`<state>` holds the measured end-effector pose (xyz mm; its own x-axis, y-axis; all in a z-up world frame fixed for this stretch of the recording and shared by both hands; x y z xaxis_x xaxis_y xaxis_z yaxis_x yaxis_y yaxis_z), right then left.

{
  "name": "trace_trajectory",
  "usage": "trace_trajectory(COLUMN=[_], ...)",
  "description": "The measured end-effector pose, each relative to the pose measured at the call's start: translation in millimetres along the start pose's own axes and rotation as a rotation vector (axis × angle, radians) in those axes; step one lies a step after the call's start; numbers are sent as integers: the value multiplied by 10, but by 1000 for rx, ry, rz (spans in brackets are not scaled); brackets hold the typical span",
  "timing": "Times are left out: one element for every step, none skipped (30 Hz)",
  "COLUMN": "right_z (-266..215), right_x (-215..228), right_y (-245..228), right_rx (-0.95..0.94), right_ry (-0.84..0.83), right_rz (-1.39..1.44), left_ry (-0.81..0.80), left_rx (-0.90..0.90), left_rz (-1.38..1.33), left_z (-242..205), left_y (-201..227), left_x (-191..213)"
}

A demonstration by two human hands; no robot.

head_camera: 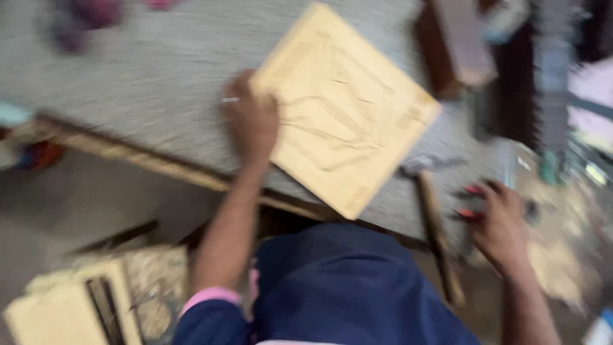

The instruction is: The person uses a hammer and pliers to tap and pry along the cut lines of a flat wooden puzzle piece. They repeatedly switch between the hammer and pliers to loosen the piece from the surrounding board, working along the perimeter of the design.

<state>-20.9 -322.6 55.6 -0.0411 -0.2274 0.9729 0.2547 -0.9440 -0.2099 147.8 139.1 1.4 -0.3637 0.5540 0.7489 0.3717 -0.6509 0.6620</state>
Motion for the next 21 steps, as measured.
trace_trajectory(right_z=[25, 83, 82, 102, 39, -3, 139, 306, 415, 556, 641, 705, 854, 969, 1026, 1183, 1299, 1386, 1446, 1493, 1525], right_x=[-32, -63, -79, -90, -73, -54, -118, -185, -193, -183, -160, -117, -85, -53, 1, 29, 48, 63, 101, 153, 236], right_y=[29, 10, 30, 25, 11, -25, -94, -206, -311, -456, -570, -675, -797, -910, -992, -1086, -1178, -1279, -1358, -1443, -1532], right_rx=[-17, 53, 24, 28, 19, 12, 33, 63, 84, 100, 114, 123, 133, 147, 148, 180, 199, 219, 234, 246, 259], right_ry=[-19, -23, -51, -68, -79, -77, -64, -51, -45, -37, -27, -17, 1, 19, 40, 56, 72, 84, 85, 87, 81], right_rz=[-15, -79, -70, -57, -34, 6, 57, 119, 180, 256, 333, 419, 504, 595, 687, 768, 854, 936, 1004, 1072, 1132], left_ry=[62, 98, 101, 170, 175, 179, 219, 258, 255, 252, 251, 250, 256, 278, 291, 304, 309, 315, 315, 307, 298], left_rx=[-52, -136, -144, -227, -229, -232, -263, -296, -275, -255, -259, -262, -272, -269, -279, -289, -292, -295, -288, -285, -278], left_rz=[-30, 16, 14, 15, -26, -67, -90, -112, -118, -124, -104, -84, -68, -67, -68, -70, -71, -73, -79, -76, -76], left_z=[-28, -31, -37, -48, -96, -132, -113, -64, -69, -69, -90, -128, -129, -158, -187, -152, -138, -127, -146, -155, -158], left_y=[29, 50, 59, 119, 140, 165, 172, 167, 154, 126, 130, 128, 147, 157, 182, 178, 169, 161, 153, 150, 145], left_x=[43, 87, 99, 141, 124, 109, 150, 205, 195, 190, 167, 145, 137, 137, 125, 143, 155, 168, 166, 165, 180])
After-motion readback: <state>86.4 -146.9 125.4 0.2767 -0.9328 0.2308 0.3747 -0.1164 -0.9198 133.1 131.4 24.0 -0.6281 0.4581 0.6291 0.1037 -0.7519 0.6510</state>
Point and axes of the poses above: each hand's wrist, its own z-axis towards the middle knuckle, its own x-axis out of the back of the hand, y = z × x, the point moved 6 cm from there along z, towards the middle knuckle, and after that the axes turned 12 degrees about x, right-handed, at the moved point
